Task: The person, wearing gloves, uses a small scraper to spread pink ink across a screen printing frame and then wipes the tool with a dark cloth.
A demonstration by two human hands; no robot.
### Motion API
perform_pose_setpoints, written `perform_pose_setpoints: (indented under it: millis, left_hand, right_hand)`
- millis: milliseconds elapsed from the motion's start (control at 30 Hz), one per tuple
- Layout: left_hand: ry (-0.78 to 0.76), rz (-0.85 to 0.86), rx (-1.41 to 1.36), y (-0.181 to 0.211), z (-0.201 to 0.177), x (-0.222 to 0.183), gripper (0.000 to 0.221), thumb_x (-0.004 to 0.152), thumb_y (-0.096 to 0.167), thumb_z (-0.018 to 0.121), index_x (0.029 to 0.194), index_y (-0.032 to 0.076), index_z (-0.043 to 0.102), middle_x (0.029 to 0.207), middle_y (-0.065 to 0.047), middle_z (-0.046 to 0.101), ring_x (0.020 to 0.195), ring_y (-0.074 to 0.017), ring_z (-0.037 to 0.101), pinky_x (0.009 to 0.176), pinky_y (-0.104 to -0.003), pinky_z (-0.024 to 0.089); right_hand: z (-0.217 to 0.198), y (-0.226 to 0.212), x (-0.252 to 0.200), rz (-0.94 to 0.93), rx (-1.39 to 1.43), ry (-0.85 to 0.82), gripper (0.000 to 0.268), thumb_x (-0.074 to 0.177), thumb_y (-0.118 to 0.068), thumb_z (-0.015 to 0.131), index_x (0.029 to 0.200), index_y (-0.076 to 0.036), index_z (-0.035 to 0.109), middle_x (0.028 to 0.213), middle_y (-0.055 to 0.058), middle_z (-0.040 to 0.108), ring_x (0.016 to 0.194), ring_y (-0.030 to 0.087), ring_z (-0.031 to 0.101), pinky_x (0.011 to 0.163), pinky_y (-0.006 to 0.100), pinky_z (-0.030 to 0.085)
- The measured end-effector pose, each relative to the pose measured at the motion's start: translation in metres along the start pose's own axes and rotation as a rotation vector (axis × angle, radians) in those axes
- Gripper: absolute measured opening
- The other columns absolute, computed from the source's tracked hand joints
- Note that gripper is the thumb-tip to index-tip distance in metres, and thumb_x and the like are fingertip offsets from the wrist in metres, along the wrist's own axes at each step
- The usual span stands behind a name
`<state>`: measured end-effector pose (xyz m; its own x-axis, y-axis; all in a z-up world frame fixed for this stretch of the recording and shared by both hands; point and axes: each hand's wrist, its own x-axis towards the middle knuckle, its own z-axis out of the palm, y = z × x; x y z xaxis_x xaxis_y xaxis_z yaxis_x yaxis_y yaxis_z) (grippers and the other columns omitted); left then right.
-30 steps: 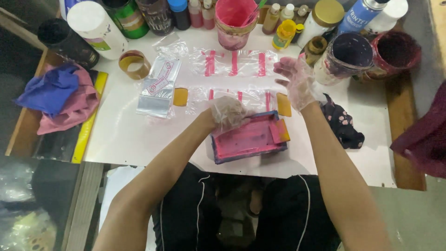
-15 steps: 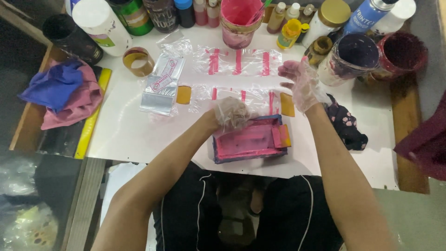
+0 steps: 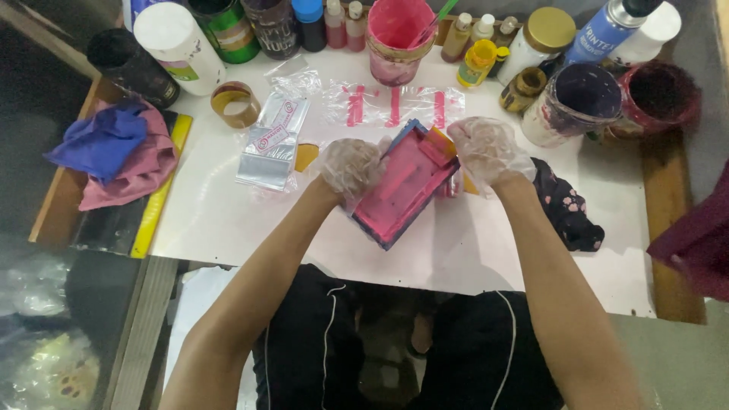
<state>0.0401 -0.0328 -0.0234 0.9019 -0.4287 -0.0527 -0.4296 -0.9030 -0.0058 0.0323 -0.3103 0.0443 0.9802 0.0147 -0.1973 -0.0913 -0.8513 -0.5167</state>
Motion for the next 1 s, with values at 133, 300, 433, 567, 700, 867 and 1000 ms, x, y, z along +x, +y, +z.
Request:
perform_pose_setpoints:
  millis: [133,300,433,567,700,867,1000]
  left_hand:
    - [0.088,-0.151,-0.084,-0.012,0.011,0.008,0.056,0.096,0.07,0.031,0.139,0.043,0.055,0.101,-0.001,0.076,0.102,-0.0261,0.073,0.082,-0.045,0.057]
    - [0.208,-0.299,-0.186,-0.058,-0.006,-0.001,0.055,0.097,0.064,0.045,0.134,0.03,0.067,0.096,-0.008,0.078,0.101,-0.0311,0.074,0.083,-0.047,0.058]
    - [0.37,-0.392,-0.272,-0.064,0.014,-0.004,0.048,0.097,0.055,0.054,0.131,0.024,0.07,0.103,-0.011,0.078,0.102,-0.0351,0.073,0.085,-0.048,0.059]
    - [0.396,-0.392,-0.217,-0.083,0.032,-0.004,0.046,0.094,0.056,0.059,0.122,0.023,0.074,0.095,-0.014,0.077,0.099,-0.0359,0.074,0.081,-0.049,0.06]
    - [0.296,-0.444,-0.282,-0.075,0.032,0.01,0.045,0.09,0.061,0.056,0.119,0.032,0.074,0.091,-0.007,0.077,0.097,-0.0317,0.074,0.079,-0.048,0.062]
    - [0.317,-0.389,-0.244,-0.073,0.027,0.003,0.046,0.094,0.054,0.055,0.125,0.025,0.072,0.096,-0.013,0.077,0.099,-0.0352,0.074,0.083,-0.052,0.06]
    - [0.397,-0.411,-0.084,-0.067,0.03,0.003,0.042,0.095,0.051,0.059,0.124,0.024,0.074,0.095,-0.016,0.077,0.097,-0.0342,0.074,0.082,-0.048,0.06]
  right_hand:
    - [0.024,0.035,0.022,0.063,0.17,0.182,0.036,0.105,-0.056,0.05,0.12,-0.033,0.073,0.115,-0.004,0.073,0.125,0.028,0.06,0.104,0.049,0.047]
    - [0.071,0.079,0.053,-0.011,-0.079,0.343,0.014,0.101,-0.04,0.068,0.109,-0.036,0.078,0.106,-0.001,0.077,0.111,0.027,0.068,0.096,0.04,0.053]
    - [0.037,0.063,0.034,0.034,-0.217,0.084,0.026,0.103,-0.033,0.057,0.121,-0.033,0.076,0.12,0.004,0.075,0.122,0.033,0.064,0.104,0.048,0.051]
    - [0.052,0.093,0.053,0.001,-0.312,-0.017,0.026,0.098,-0.033,0.061,0.117,-0.029,0.078,0.117,0.008,0.077,0.121,0.034,0.066,0.104,0.047,0.052]
    - [0.066,0.098,0.057,-0.036,-0.331,-0.027,0.027,0.098,-0.029,0.056,0.107,-0.026,0.082,0.112,0.012,0.078,0.118,0.039,0.067,0.103,0.05,0.053]
    - [0.052,0.067,0.039,-0.011,-0.355,-0.086,0.028,0.098,-0.032,0.057,0.114,-0.026,0.08,0.114,0.013,0.076,0.117,0.037,0.068,0.098,0.05,0.057]
    - [0.045,0.054,0.023,-0.019,-0.435,-0.125,0.032,0.099,-0.029,0.054,0.111,-0.019,0.081,0.113,0.016,0.077,0.113,0.039,0.071,0.098,0.051,0.057]
